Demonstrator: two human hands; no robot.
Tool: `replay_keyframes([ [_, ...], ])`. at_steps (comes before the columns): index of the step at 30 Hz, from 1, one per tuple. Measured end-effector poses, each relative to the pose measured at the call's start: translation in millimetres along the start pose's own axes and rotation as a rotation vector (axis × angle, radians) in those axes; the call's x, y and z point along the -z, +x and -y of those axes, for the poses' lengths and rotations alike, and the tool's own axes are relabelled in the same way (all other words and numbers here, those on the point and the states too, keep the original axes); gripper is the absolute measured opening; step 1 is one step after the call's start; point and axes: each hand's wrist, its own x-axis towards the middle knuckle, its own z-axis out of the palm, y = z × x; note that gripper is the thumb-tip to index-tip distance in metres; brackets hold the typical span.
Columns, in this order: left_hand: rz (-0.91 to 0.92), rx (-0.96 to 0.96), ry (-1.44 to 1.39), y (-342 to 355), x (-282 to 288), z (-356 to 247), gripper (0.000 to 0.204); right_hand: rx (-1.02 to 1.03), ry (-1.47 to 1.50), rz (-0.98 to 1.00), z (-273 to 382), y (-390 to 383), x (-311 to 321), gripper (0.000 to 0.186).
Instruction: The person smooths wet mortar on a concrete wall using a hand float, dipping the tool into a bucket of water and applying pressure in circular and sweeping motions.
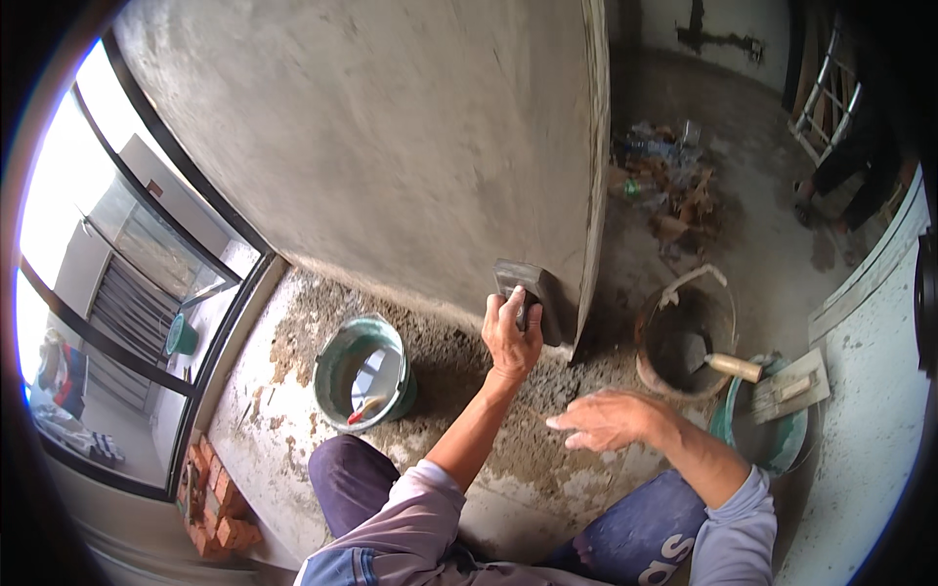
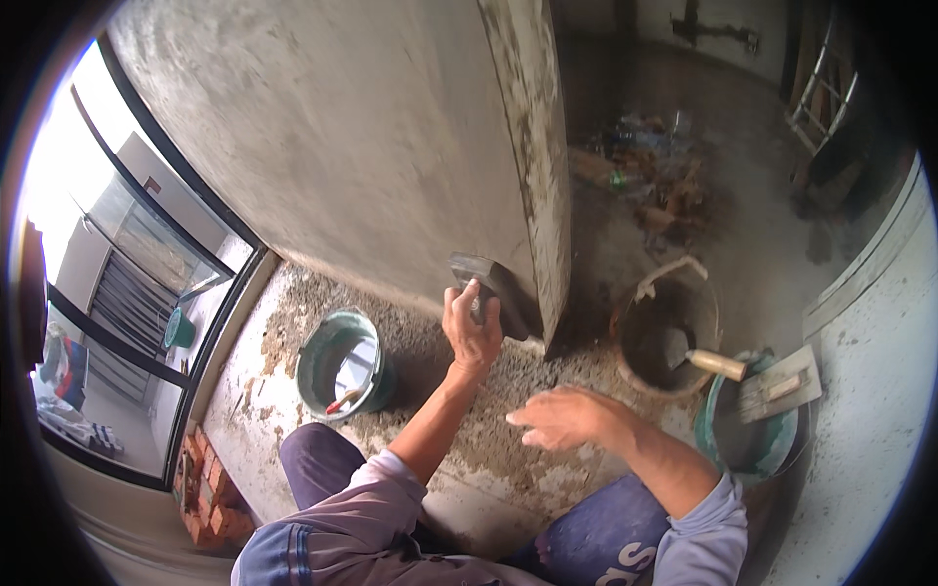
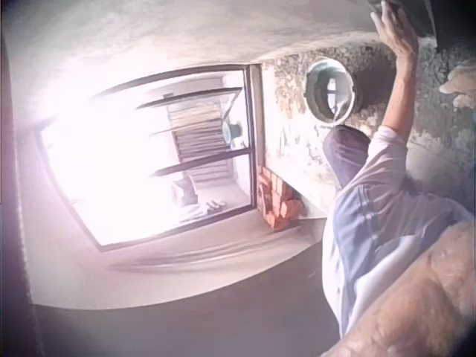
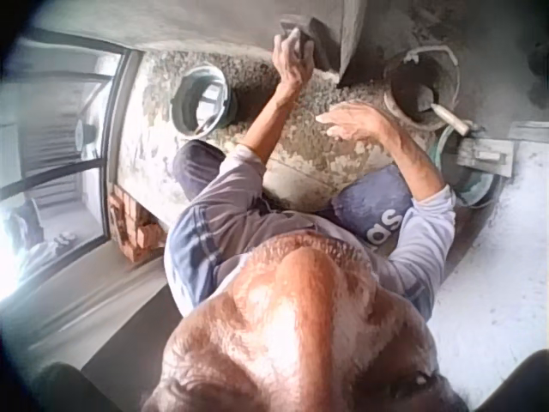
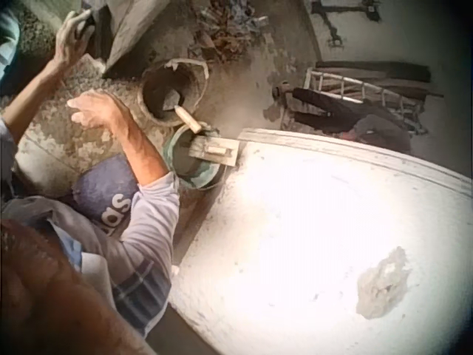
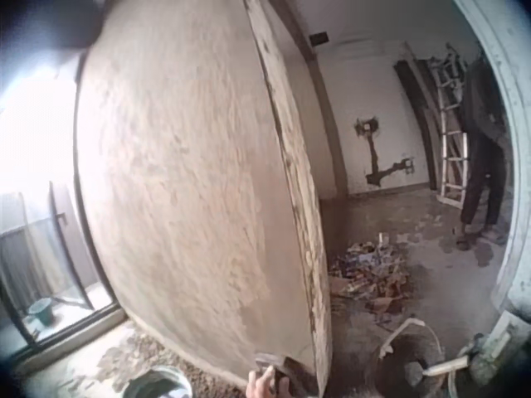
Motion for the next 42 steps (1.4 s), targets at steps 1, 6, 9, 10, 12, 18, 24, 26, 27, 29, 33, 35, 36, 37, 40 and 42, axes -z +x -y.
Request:
replay_keyframes([
  [1, -0.014, -0.025, -0.025, 21, 12, 2, 0.037, 0.032, 0.01, -0.005, 2, 4, -1, 0.048],
  [6, -0.264, -0.312, -0.042, 264, 29, -66, 0.03, -0.108, 0.204, -0.02, -40, -3, -13, 0.042],
  [9, -0.265, -0.212, 0.208, 381, 71, -67, 0.034, 0.014, -0.041, 0.016, -7, 16, 4, 0.044],
  [10, -0.282, -0.192, 0.162, 401, 86, -76, 0.034, 0.012, -0.05, 0.032, 1, 19, 5, 0.046],
  [12, -0.313, -0.265, 0.146, 398, 86, -83, 0.035, 0.031, -0.013, 0.062, 13, 19, 11, 0.047],
  [18, -0.08, -0.049, -0.106, 106, 4, -43, 0.037, 0.025, 0.109, -0.039, -71, 29, -43, 0.041],
  [24, -0.237, -0.069, -0.168, 251, 36, -71, 0.031, -0.096, 0.314, 0.094, -45, 22, -31, 0.043],
  [26, -0.283, -0.188, -0.059, 351, 59, -82, 0.03, -0.053, 0.118, 0.104, -7, 13, -1, 0.048],
  [27, -0.279, -0.263, 0.077, 394, 79, -94, 0.029, -0.012, -0.011, 0.067, 8, 8, 11, 0.05],
  [29, -0.281, -0.236, -0.06, 442, 90, -134, 0.031, -0.034, -0.061, 0.059, 10, 6, 18, 0.049],
  [33, -0.268, -0.296, 0.071, 368, 52, -136, 0.03, -0.04, -0.073, 0.045, 1, 8, 11, 0.049],
  [35, -0.292, -0.408, -0.025, 306, 32, -125, 0.035, -0.022, -0.101, 0.035, -3, 7, 6, 0.047],
  [36, -0.201, -0.249, -0.035, 270, 29, -124, 0.035, -0.002, -0.124, 0.02, -6, 6, 3, 0.045],
  [37, -0.134, -0.186, -0.05, 233, 22, -111, 0.037, 0.012, -0.151, 0.002, -9, 6, 1, 0.043],
  [40, -0.058, -0.194, -0.001, 128, 12, -75, 0.04, -0.004, -0.117, 0.059, 5, 13, 1, 0.04],
  [42, 0.002, -0.09, 0.016, 103, 13, -74, 0.039, -0.026, -0.126, 0.09, 9, 11, 2, 0.042],
])
